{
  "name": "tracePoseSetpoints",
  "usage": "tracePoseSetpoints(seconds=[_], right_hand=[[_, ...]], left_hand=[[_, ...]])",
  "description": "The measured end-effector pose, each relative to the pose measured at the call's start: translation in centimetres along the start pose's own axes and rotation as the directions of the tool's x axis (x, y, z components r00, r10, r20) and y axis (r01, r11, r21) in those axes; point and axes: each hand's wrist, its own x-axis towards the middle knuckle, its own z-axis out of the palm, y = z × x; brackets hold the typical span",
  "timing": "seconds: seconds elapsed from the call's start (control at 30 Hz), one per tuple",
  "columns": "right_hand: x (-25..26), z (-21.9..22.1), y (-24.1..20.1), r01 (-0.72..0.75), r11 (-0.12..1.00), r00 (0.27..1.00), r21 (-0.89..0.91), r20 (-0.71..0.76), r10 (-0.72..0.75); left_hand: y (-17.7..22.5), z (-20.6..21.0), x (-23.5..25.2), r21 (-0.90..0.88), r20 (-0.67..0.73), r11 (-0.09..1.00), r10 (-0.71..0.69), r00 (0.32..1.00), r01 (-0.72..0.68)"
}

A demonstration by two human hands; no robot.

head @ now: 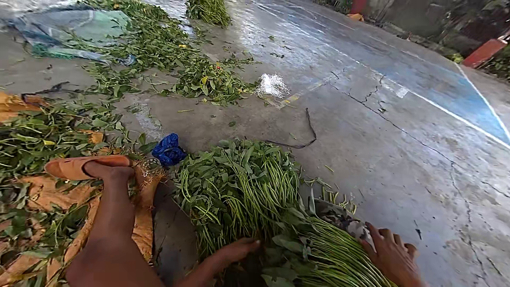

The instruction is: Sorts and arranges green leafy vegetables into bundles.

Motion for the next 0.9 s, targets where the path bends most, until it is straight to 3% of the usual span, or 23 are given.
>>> tracePoseSetpoints(seconds=[0.07, 0.1, 0.13, 0.2, 0.27, 0.3, 0.37, 0.47, 0.5, 0.6, 0.63, 0.73, 0.8, 0.9], right_hand=[[1.5, -1.1, -4.4, 0.228, 0.973, 0.936, 0.032, -0.284, -0.210], [2.4, -1.2, -7.9, 0.334, 0.938, 0.899, 0.092, -0.332, -0.287], [3.1, -1.0, -11.7, 0.406, 0.898, 0.892, 0.168, -0.288, -0.350], [4.5, 0.6, -19.2, 0.417, 0.882, 0.899, 0.221, 0.041, -0.436], [6.2, 3.4, -24.8, 0.386, 0.920, 0.839, 0.060, 0.391, -0.378], [7.0, 5.0, -26.5, 0.373, 0.927, 0.817, -0.036, 0.487, -0.310], [7.3, 6.5, -28.3, 0.351, 0.920, 0.803, -0.172, 0.561, -0.201], [4.7, 4.2, -30.2, 0.395, 0.900, 0.785, -0.186, 0.576, -0.226], [3.5, 3.5, -30.8, 0.428, 0.890, 0.766, -0.155, 0.585, -0.266], [0.9, 4.4, -32.0, 0.541, 0.841, 0.692, 0.005, 0.566, -0.449], [0.6, 5.0, -32.2, 0.578, 0.814, 0.666, 0.061, 0.542, -0.513], [2.2, 6.7, -32.3, 0.587, 0.757, 0.595, 0.288, 0.481, -0.644], [4.3, 6.9, -32.2, 0.528, 0.791, 0.665, 0.310, 0.428, -0.612], [8.2, 6.5, -32.1, 0.372, 0.914, 0.864, 0.162, 0.301, -0.404]], left_hand=[[-1.2, -1.6, -1.3, -0.085, -0.137, 0.993, 0.069, 0.988, -0.081], [-1.6, -2.3, -1.8, -0.142, -0.240, 0.981, 0.095, 0.966, -0.132], [-1.9, -2.7, -2.2, -0.200, -0.347, 0.962, 0.110, 0.931, -0.188], [-2.1, -3.4, -2.9, -0.289, -0.519, 0.910, 0.113, 0.848, -0.298], [-2.4, -3.8, -3.4, -0.328, -0.625, 0.858, 0.115, 0.772, -0.394], [-2.8, -3.9, -3.7, -0.326, -0.662, 0.836, 0.133, 0.738, -0.442], [-3.9, -3.7, -4.0, -0.283, -0.728, 0.785, 0.198, 0.656, -0.552], [-4.3, -3.4, -4.2, -0.136, -0.791, 0.723, 0.332, 0.513, -0.677], [-3.9, -3.3, -4.3, -0.086, -0.787, 0.711, 0.381, 0.485, -0.698], [-2.1, -3.0, -4.1, -0.013, -0.727, 0.723, 0.467, 0.503, -0.691], [-2.0, -2.9, -3.6, 0.003, -0.739, 0.715, 0.472, 0.480, -0.700], [-2.7, -3.1, -2.5, -0.029, -0.861, 0.707, 0.342, 0.378, -0.706], [-2.9, -3.7, -3.5, -0.204, -0.910, 0.661, 0.144, 0.389, -0.722], [-2.6, -4.7, -5.5, -0.362, -0.922, 0.573, -0.103, 0.374, -0.735]])
